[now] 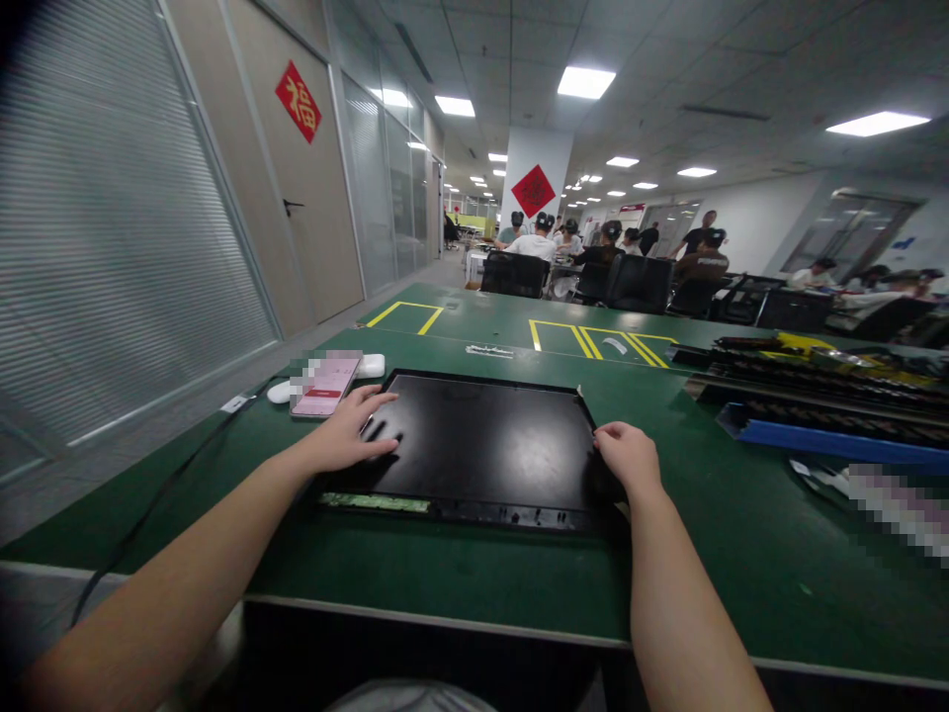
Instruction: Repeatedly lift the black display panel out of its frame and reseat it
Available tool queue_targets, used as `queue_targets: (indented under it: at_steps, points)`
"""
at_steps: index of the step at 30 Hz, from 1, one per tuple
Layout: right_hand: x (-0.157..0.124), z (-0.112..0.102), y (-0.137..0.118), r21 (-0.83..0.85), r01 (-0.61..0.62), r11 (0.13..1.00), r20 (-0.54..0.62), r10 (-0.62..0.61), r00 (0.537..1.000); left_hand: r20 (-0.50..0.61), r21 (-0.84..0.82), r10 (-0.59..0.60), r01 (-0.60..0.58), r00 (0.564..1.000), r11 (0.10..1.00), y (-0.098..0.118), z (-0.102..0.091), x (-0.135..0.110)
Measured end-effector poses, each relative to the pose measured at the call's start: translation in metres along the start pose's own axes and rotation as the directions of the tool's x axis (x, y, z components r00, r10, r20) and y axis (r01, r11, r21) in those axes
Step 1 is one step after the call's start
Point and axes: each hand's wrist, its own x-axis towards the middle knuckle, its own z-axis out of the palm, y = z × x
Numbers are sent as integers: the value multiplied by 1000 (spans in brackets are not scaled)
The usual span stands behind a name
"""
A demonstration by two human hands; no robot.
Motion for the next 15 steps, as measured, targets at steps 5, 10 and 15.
queue_targets:
  at_steps: [5, 10, 15]
  points:
    - [-4, 2, -5, -31, 68, 997, -19, -68, 997, 292, -123, 191, -162, 937, 979, 9, -12, -5]
    - [-7, 8, -9, -22, 209, 978, 41, -208, 977, 379, -171, 221, -167, 898, 971, 14, -18, -7]
    - [-6, 13, -6, -38, 267, 963, 176, -256, 951, 408, -129, 189, -148, 893, 980, 12, -20, -6]
